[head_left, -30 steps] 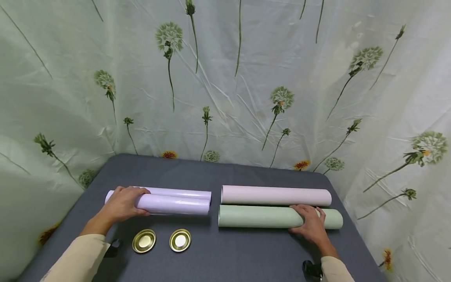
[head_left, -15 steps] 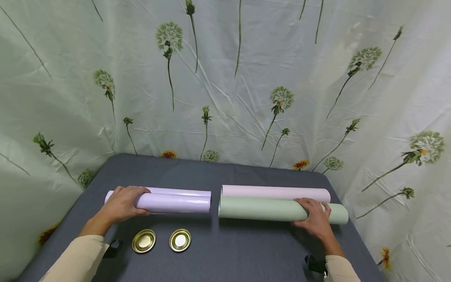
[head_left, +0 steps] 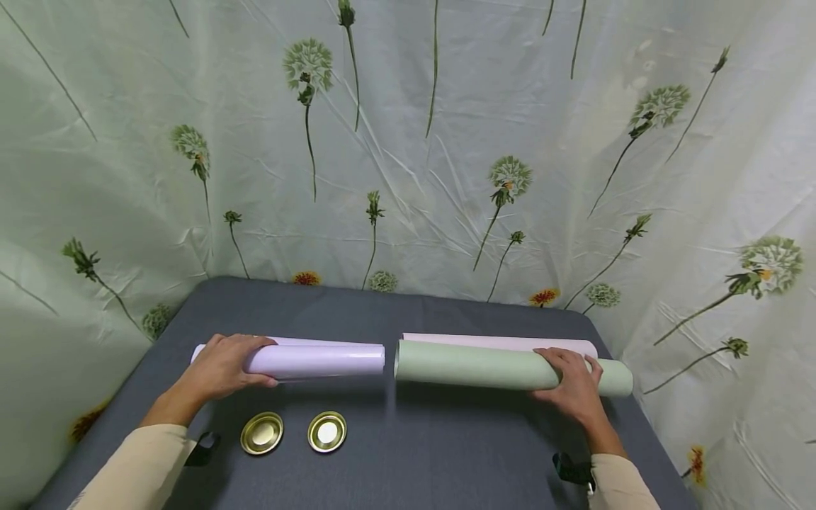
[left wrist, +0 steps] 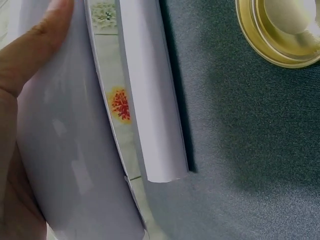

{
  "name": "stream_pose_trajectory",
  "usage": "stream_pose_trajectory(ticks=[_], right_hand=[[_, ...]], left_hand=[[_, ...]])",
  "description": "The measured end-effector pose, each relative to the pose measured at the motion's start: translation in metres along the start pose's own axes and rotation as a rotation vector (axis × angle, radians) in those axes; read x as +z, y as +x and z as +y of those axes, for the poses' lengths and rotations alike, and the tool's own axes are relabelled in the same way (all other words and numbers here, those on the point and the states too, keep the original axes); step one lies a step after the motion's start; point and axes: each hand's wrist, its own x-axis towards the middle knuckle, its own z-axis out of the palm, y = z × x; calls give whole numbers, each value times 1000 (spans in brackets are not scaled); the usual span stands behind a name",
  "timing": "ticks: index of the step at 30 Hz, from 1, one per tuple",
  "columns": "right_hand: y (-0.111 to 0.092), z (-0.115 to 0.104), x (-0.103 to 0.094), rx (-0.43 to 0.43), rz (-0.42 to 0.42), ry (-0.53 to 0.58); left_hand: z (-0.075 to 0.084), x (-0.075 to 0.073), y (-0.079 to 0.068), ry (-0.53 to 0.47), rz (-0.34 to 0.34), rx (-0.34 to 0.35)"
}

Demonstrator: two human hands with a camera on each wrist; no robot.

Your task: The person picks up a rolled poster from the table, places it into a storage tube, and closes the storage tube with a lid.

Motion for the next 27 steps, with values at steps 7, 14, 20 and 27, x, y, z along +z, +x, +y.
stream_pose_trajectory(ticks=[7, 14, 20, 27], right_hand=[[2, 0, -1, -16, 23, 10], [1, 0, 1, -7, 19, 24], [1, -3, 1, -11, 23, 31], [5, 1, -11, -30, 33, 19]], left_hand=[[1, -2, -2, 27, 26, 30], [1, -2, -5, 53, 36, 46], [2, -2, -5, 61, 40, 41], [10, 4, 4, 48, 56, 33]])
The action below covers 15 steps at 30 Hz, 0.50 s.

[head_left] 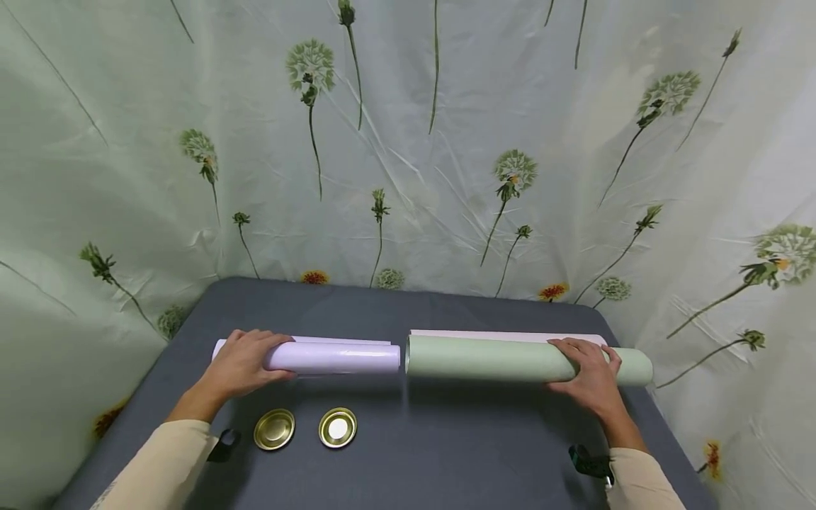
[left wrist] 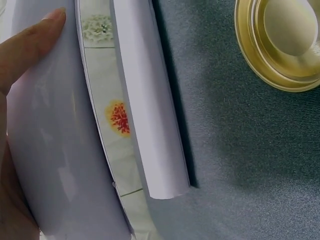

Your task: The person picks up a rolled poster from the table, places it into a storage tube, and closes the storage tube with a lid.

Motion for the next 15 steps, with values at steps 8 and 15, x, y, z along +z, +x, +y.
stream_pose_trajectory(ticks=[8, 15], right_hand=[[2, 2, -6, -25, 13, -4], [3, 0, 1, -16, 8, 15]], left_hand=[[5, 6, 3, -10, 16, -17], [4, 3, 1, 10, 53, -5]])
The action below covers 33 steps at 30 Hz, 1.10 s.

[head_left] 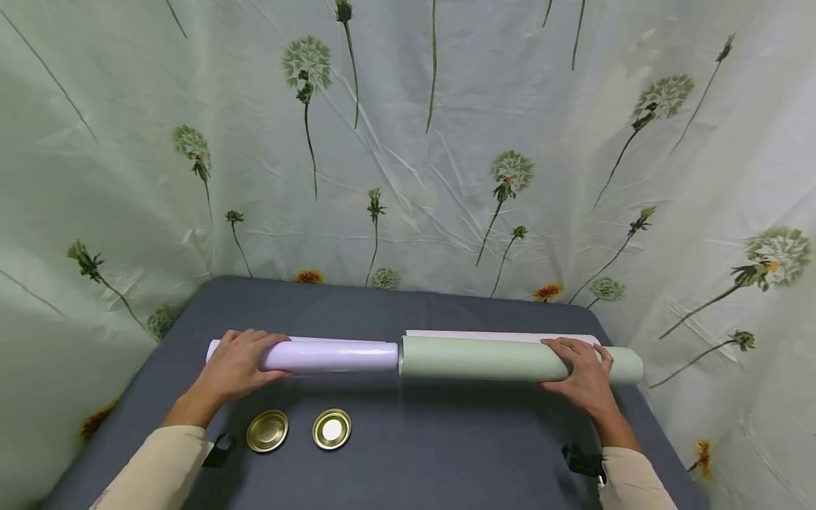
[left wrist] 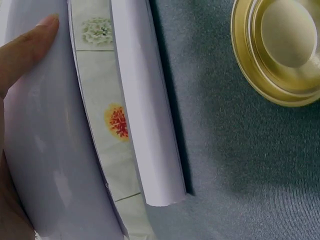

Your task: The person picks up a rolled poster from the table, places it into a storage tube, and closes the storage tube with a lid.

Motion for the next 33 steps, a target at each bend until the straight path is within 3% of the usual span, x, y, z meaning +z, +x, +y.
stream_pose_trajectory(ticks=[10, 33], right_hand=[[1, -3, -4, 18, -9, -5], [-1, -2, 0, -4, -5, -5]], left_hand=[[1, 5, 4, -16, 3, 12], [4, 0, 5, -25, -19, -18]])
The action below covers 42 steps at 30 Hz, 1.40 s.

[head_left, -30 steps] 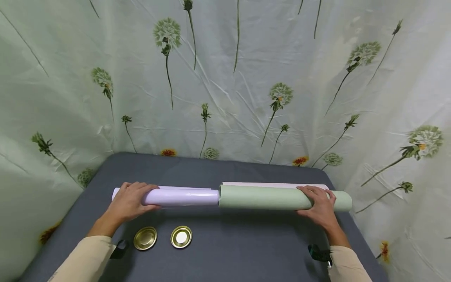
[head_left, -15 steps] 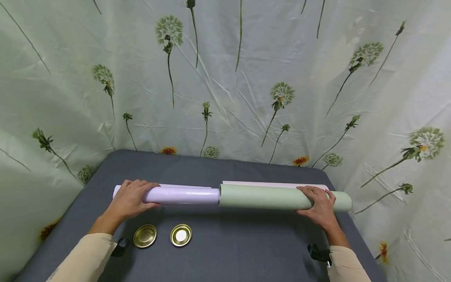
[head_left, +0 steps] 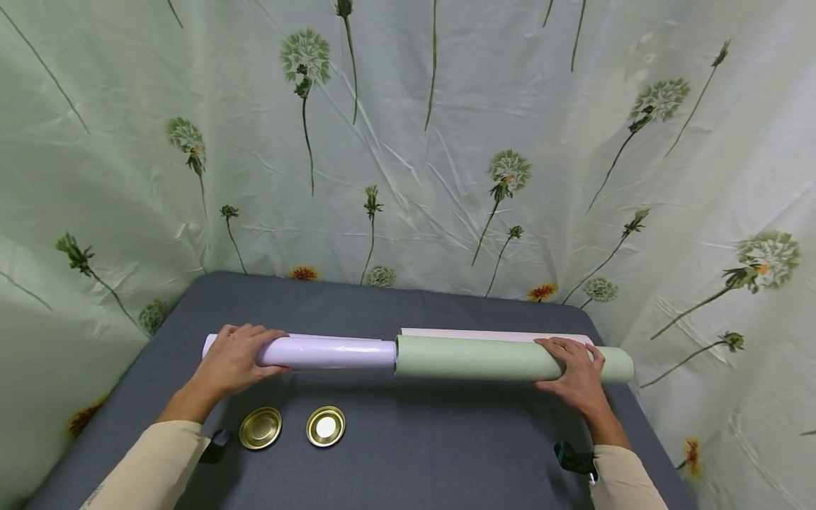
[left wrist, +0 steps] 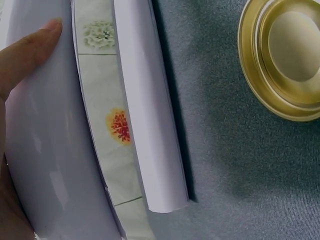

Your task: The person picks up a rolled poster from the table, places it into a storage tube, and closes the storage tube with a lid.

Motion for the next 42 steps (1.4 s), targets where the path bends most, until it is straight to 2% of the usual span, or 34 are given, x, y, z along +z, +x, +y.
stream_pose_trajectory(ticks=[22, 32, 42], right_hand=[[-2, -1, 2, 5, 5, 4], [1, -3, 2, -4, 20, 10], [-1, -4, 4, 11, 15, 7]], left_hand=[[4, 1, -2, -25, 10, -5], [9, 1, 6, -6, 46, 28], [22, -3, 10, -31, -18, 12]])
